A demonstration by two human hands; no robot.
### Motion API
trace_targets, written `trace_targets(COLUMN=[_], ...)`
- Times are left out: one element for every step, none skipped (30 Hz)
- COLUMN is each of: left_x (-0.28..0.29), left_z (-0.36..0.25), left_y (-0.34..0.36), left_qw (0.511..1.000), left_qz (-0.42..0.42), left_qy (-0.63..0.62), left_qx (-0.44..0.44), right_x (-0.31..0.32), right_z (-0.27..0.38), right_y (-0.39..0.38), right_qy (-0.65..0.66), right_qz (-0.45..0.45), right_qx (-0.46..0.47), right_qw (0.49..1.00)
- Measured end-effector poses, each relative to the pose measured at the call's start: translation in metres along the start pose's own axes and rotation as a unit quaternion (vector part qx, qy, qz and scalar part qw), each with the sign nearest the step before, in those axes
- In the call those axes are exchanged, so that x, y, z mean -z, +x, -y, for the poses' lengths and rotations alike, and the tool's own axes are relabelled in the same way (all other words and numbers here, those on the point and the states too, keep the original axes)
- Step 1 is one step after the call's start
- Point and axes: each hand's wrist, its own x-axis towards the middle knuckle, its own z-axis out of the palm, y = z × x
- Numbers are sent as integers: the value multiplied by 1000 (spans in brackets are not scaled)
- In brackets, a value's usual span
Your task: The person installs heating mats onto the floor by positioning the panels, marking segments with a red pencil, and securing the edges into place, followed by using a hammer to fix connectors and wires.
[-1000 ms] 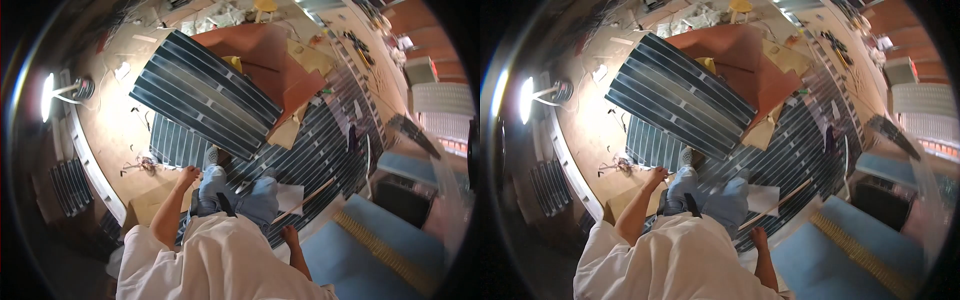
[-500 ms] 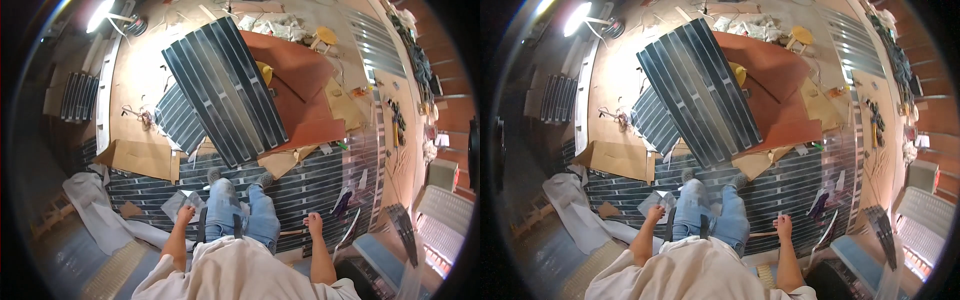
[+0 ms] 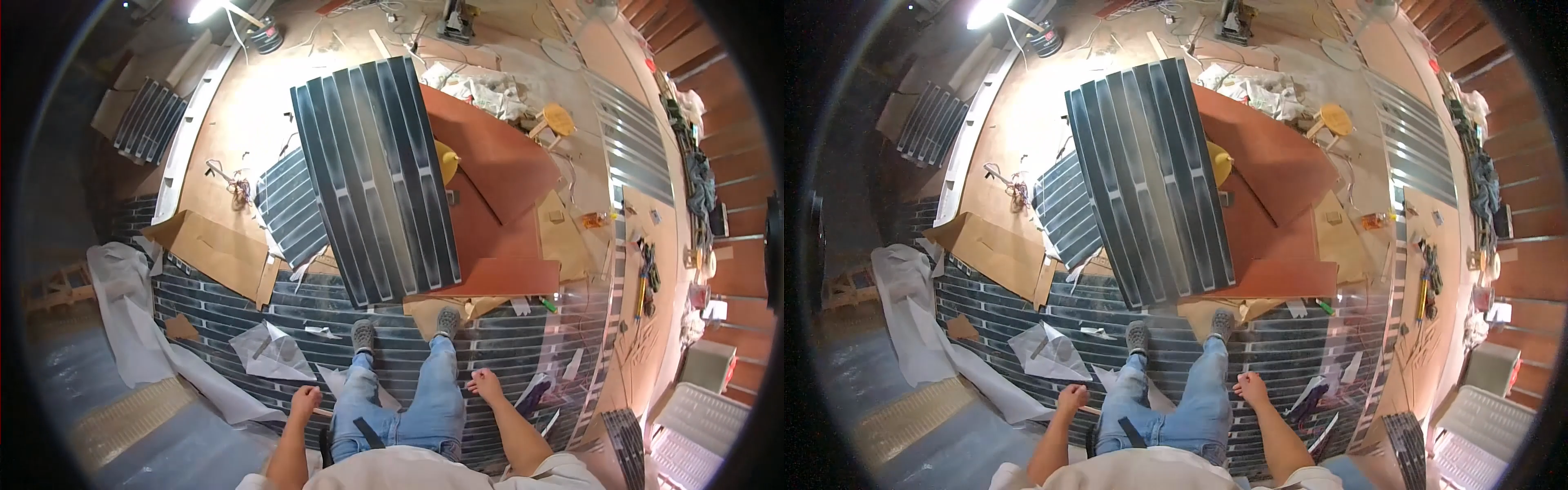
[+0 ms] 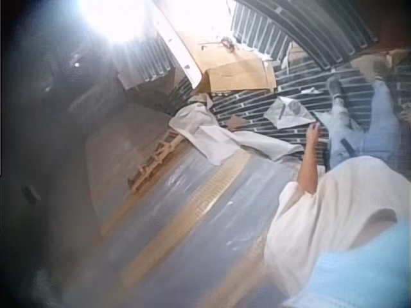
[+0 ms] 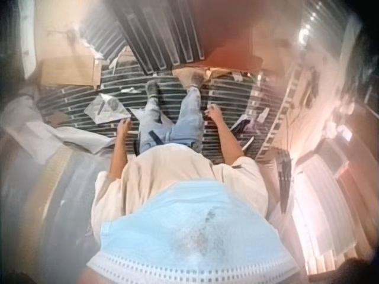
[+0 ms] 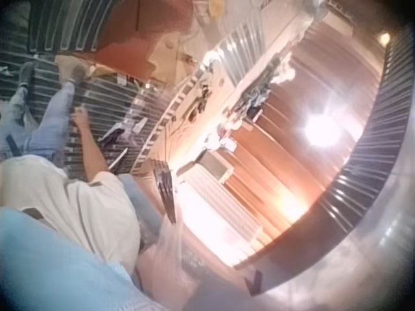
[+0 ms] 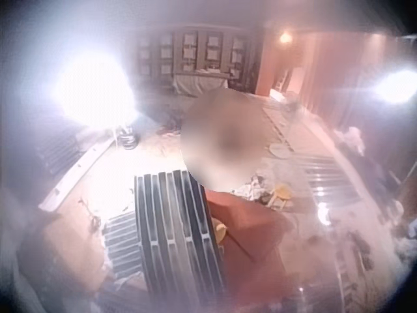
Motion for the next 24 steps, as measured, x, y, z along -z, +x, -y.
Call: trace_targets(left_x=[-9,-25,-33,-38,-51,-64,-74,-83,-94,-104,-110,-132,-153,-165,-139,-110,-187,-174,-180,-187,-183,-194,-201,-210], left_z=[-2,-3,19,32,45,55,64,71,80,95,102,93,99,105,119,133,118,121,120,118,116,118,111,117], left_y=[-6,-7,11,27,50,75,102,133,176,216,267,319,368,424,460,490,529,556,578,599,618,628,640,643], left_qw=[992,995,998,999,998,996,994,988,987,985,981,985,989,991,981,961,975,972,963,953,936,937,939,943], left_qz=[-6,-36,-37,-30,-38,-48,-36,-41,-28,-18,18,21,7,-13,-88,-163,-120,-162,-193,-224,-263,-235,-236,-234], left_qy=[123,88,46,12,42,70,98,142,159,172,191,169,150,130,160,192,158,130,130,130,109,72,47,25], left_qx=[-37,14,9,13,2,-10,10,38,24,16,-1,8,1,-12,-64,-114,-102,-109,-133,-159,-207,-248,-247,-234], right_x=[7,12,14,16,22,24,26,28,32,32,29,37,45,52,17,-14,29,11,7,2,-3,-6,-12,-14], right_z=[4,8,11,5,-1,6,22,9,1,-8,-15,-20,-37,-44,-39,-31,-41,-39,-41,-42,-41,-47,-51,-63], right_y=[21,49,78,114,147,184,206,255,293,334,379,430,467,512,533,553,578,599,615,630,647,653,658,654], right_qy=[-15,-29,-54,-61,-93,-126,-109,-79,-110,-145,-110,-74,-144,-214,-244,-269,-276,-239,-233,-224,-214,-233,-258,-288], right_qz=[24,49,52,63,45,30,31,27,1,-18,-24,-44,-90,-129,-139,-152,-175,-165,-176,-188,-181,-200,-194,-184], right_qx=[-14,-24,-3,27,57,90,74,77,107,137,159,189,206,226,263,301,254,287,286,288,306,342,339,326], right_qw=[1000,998,997,996,993,987,991,994,988,980,981,978,964,942,923,902,910,913,913,912,910,888,884,881])
